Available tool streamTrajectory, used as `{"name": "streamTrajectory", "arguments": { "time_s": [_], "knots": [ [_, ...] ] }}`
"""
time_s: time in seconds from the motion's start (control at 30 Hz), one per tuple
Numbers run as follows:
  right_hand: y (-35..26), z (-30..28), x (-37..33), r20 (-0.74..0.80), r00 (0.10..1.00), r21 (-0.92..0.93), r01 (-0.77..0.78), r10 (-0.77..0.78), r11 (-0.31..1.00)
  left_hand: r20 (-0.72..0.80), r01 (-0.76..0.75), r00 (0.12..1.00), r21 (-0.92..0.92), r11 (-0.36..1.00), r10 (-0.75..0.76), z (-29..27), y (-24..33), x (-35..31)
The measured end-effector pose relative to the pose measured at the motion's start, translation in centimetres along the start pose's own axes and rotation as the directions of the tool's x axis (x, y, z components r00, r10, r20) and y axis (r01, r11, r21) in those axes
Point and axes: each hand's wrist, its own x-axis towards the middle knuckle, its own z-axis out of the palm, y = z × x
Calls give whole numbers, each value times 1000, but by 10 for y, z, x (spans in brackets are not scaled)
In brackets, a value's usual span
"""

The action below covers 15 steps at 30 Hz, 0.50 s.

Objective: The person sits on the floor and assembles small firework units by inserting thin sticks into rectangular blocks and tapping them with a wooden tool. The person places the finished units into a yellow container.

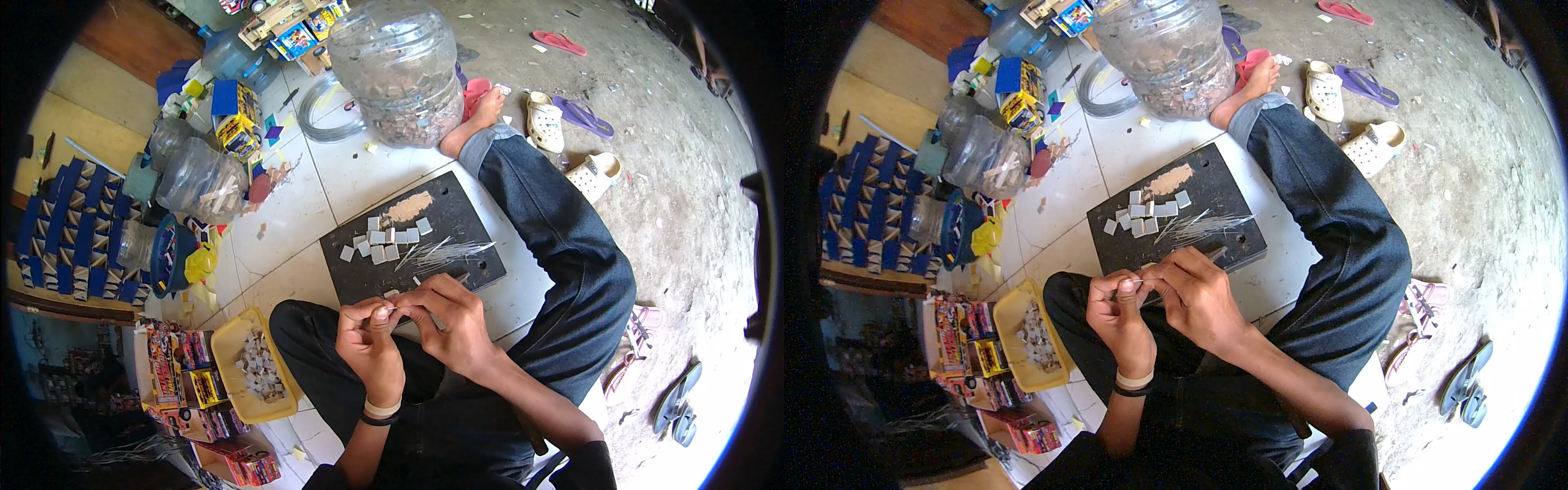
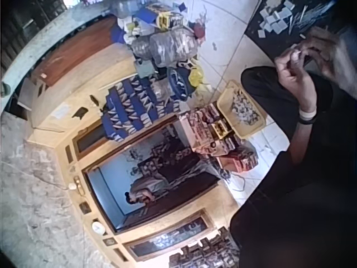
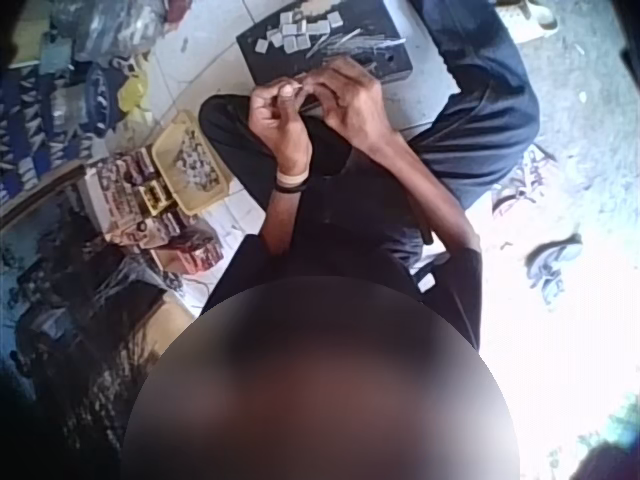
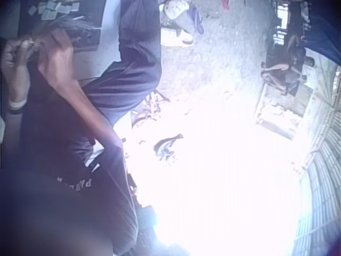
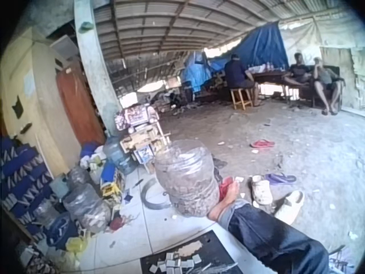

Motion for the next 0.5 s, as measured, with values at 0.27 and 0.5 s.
{"name": "streamTrajectory", "arguments": {
  "time_s": [0.27,0.5],
  "knots": [
    [-1,-11,3,81,996,4,-44,44,999,313,-127,949,283,951,34,-31,13,31],
    [-2,-11,1,74,996,16,-50,48,999,319,-203,941,277,939,110,-31,6,27]
  ]
}}
